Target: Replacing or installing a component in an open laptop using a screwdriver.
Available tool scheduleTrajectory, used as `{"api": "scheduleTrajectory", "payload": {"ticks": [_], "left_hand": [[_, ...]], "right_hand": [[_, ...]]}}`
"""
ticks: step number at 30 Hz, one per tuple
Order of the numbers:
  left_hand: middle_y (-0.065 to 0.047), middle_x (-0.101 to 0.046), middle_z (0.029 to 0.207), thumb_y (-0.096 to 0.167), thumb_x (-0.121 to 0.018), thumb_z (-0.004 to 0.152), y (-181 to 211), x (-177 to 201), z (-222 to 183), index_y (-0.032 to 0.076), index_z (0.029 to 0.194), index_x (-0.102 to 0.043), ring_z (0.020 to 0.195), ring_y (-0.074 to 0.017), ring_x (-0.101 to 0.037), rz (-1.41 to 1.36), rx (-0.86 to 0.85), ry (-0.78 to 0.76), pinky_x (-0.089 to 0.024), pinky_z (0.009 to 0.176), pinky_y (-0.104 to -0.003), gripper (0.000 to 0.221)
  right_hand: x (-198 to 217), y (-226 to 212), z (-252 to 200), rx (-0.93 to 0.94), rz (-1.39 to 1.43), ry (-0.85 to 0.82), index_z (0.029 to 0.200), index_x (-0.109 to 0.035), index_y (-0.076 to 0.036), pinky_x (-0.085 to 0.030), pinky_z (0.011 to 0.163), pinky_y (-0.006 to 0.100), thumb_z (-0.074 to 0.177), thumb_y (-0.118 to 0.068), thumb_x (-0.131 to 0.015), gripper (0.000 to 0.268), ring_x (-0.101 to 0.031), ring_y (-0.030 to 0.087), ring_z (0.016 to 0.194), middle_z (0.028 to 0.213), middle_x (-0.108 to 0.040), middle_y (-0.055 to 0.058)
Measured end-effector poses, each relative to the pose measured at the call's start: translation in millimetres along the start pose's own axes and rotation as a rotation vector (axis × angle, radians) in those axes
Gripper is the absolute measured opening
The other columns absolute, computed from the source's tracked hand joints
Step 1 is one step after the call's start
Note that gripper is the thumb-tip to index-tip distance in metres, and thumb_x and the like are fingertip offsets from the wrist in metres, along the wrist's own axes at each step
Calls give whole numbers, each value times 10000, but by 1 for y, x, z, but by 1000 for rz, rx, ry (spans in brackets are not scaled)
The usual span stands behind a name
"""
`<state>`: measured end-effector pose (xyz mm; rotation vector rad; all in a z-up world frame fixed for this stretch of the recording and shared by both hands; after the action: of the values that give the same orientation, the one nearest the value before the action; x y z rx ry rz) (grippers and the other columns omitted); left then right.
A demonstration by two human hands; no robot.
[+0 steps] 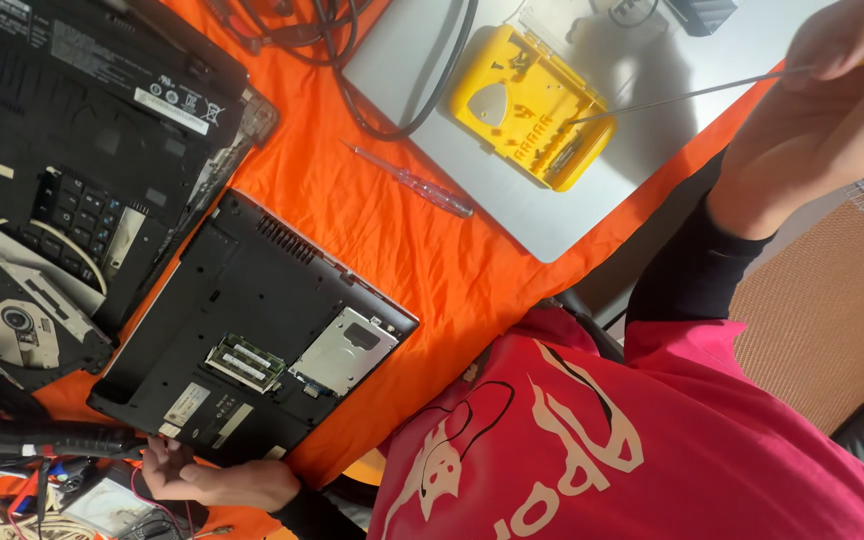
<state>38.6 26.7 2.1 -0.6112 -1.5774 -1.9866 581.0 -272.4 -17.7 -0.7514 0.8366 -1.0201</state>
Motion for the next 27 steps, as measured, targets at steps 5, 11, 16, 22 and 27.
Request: {"api": "scheduleTrajectory", "payload": {"ticks": [5, 11, 16, 22, 27], "left_hand": [[-205, -507, 1449, 377, -361, 1103, -8, 1, 1, -47, 1449, -422, 1369, -292, -498, -15, 59, 62, -369, 1245, -436, 551], [-213, -507, 1454, 308, -362, 1094, 11, -5, 3, -53, 1439, -413, 1381, -297, -502, -21, 54, 57, -372, 1237, -434, 502], [-239, -504, 1470, 299, -390, 1096, 10, -6, 2, -70, 1432, -400, 1403, -319, -505, -38, 112, 99, -376, 1252, -443, 500], [-238, -512, 1495, 361, -389, 1085, 35, -12, 0, -44, 1464, -398, 1407, -316, -499, 26, 106, 82, -391, 1222, -440, 555], [-237, -494, 1522, 387, -407, 1097, 23, -10, -2, -36, 1498, -363, 1440, -327, -479, 17, 79, 52, -405, 1233, -461, 584]], "right_hand": [[8, 10, -2, -34, 11, 8, 999, -515, 49, -273, 570, 314, 1182, -219, -472, 328, -381, 218, 625, 819, -493, 167], [-4, 7, 6, -106, -44, -43, 995, -510, 59, -271, 580, 305, 1180, -272, -465, 382, -382, 210, 639, 827, -492, 155], [-12, 12, 15, -160, 6, -72, 1011, -503, 45, -286, 604, 291, 1161, -268, -484, 348, -380, 179, 649, 828, -467, 123], [-15, 23, 24, -211, 77, -58, 1034, -494, 29, -310, 619, 281, 1145, -258, -499, 308, -392, 161, 662, 844, -461, 108], [-15, 27, 30, -213, 85, -63, 1058, -501, 29, -315, 617, 281, 1154, -256, -494, 301, -402, 163, 670, 858, -477, 113]]}}
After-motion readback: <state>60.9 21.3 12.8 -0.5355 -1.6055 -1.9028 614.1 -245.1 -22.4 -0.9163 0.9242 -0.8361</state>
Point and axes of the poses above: each hand's wrist, its own z-axis towards the middle knuckle, its own x-axis out of the back of the hand, y = z × x, the point moved 1 cm from there along z, towards the middle knuckle
